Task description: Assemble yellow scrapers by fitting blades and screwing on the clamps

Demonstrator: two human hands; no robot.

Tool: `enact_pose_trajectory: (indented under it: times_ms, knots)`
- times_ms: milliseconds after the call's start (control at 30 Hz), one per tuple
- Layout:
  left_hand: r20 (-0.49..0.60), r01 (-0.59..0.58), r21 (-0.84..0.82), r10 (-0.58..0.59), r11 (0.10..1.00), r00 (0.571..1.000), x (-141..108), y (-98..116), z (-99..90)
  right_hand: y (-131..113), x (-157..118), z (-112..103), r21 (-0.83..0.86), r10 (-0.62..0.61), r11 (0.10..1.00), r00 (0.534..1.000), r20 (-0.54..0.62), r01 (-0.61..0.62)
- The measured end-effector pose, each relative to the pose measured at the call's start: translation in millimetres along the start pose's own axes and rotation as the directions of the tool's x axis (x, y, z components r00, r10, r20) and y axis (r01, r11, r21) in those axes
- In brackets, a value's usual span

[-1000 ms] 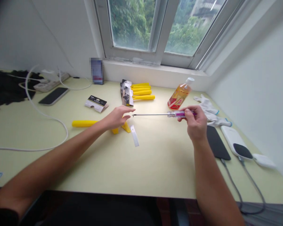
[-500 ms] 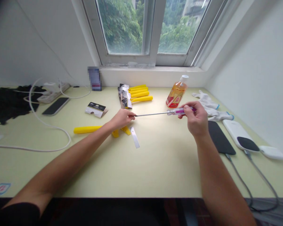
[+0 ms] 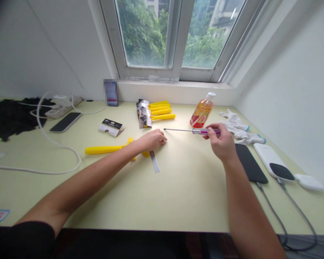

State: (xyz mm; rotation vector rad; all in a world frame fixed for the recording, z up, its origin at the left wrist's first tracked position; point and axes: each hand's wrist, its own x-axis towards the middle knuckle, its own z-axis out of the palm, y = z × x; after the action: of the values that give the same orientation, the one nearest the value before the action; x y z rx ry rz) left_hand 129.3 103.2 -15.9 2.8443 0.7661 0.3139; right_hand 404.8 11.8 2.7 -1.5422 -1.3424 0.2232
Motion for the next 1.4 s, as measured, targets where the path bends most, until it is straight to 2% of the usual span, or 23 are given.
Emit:
enact_pose_trajectory:
  times_ms: [100, 167, 233, 300, 367, 467, 533, 600, 633, 667, 800, 867, 1000, 1133, 1267, 1333, 1400]
  knots:
    - [0.004, 0.0, -0.006, 0.0, 1.0, 1.0, 2.6, 0.0, -1.2, 5.9, 1.2, -4.4, -0.07, -0.002, 0.997, 0.986, 0.167, 0.014]
    - [0.0, 0.005, -0.013, -0.005, 1.0, 1.0, 0.5, -0.6, -6.6, 9.5, 1.7, -7.7, -0.161, -0.015, 0.985, 0.949, 0.316, 0.069]
    - [-0.031, 0.014, -0.028, -0.015, 1.0, 0.999, -10.4, -3.5, -17.7, 13.5, 1.5, -9.2, -0.251, -0.03, 0.956, 0.9, 0.435, 0.153]
    - [-0.091, 0.038, -0.055, -0.043, 0.998, 0.995, -32.9, -8.7, -33.8, 18.0, 0.7, -8.2, -0.315, -0.034, 0.923, 0.863, 0.505, 0.221]
    - [-0.125, 0.116, -0.045, -0.12, 0.992, 0.985, -65.0, -15.2, -51.8, 21.7, -0.5, -5.2, -0.354, -0.017, 0.902, 0.838, 0.545, 0.249]
    - [-0.029, 0.253, 0.036, -0.252, 0.967, 0.967, -117.2, -24.6, -70.9, 20.2, -2.3, 1.5, -0.395, 0.0, 0.877, 0.822, 0.57, 0.275]
    - [0.063, 0.311, 0.069, -0.315, 0.948, 0.947, -144.3, -29.5, -72.8, 10.0, -4.8, 8.8, -0.413, -0.063, 0.854, 0.851, 0.522, 0.317]
    - [0.127, 0.357, 0.065, -0.362, 0.932, 0.923, -160.0, -33.0, -67.5, -9.3, -10.4, 21.1, -0.381, -0.159, 0.85, 0.866, 0.474, 0.364]
    - [0.129, 0.381, 0.061, -0.386, 0.922, 0.913, -163.4, -34.3, -63.9, -21.9, -14.6, 29.7, -0.341, -0.193, 0.858, 0.856, 0.48, 0.385]
    - [0.112, 0.406, 0.062, -0.41, 0.912, 0.905, -164.5, -35.3, -60.4, -35.8, -19.6, 40.0, -0.293, -0.203, 0.869, 0.827, 0.525, 0.399]
    - [-0.025, 0.509, 0.099, -0.509, 0.855, 0.86, -157.5, -35.7, -53.1, -92.9, -40.1, 92.8, -0.181, -0.201, 0.857, 0.636, 0.745, 0.483]
    - [-0.046, 0.564, 0.115, -0.563, 0.818, 0.825, -154.4, -33.0, -51.1, -114.9, -45.5, 119.4, -0.221, -0.17, 0.823, 0.597, 0.784, 0.524]
    - [-0.029, 0.618, 0.129, -0.62, 0.775, 0.784, -154.7, -26.6, -43.9, -137.7, -48.7, 155.8, -0.422, 0.007, 0.746, 0.628, 0.778, 0.515]
    - [-0.064, 0.629, 0.12, -0.626, 0.768, 0.777, -157.5, -25.3, -37.9, -139.8, -49.5, 169.9, -0.455, 0.07, 0.753, 0.631, 0.773, 0.475]
    - [-0.08, 0.639, 0.1, -0.634, 0.763, 0.769, -158.2, -27.1, -36.3, -134.5, -41.2, 171.5, -0.44, 0.121, 0.808, 0.622, 0.774, 0.391]
    - [-0.078, 0.649, 0.096, -0.644, 0.755, 0.761, -157.8, -27.0, -35.7, -131.0, -33.5, 165.7, -0.42, 0.142, 0.842, 0.611, 0.778, 0.338]
    - [-0.077, 0.664, 0.098, -0.66, 0.741, 0.748, -157.2, -25.4, -34.7, -125.7, -26.5, 153.1, -0.38, 0.152, 0.89, 0.621, 0.769, 0.253]
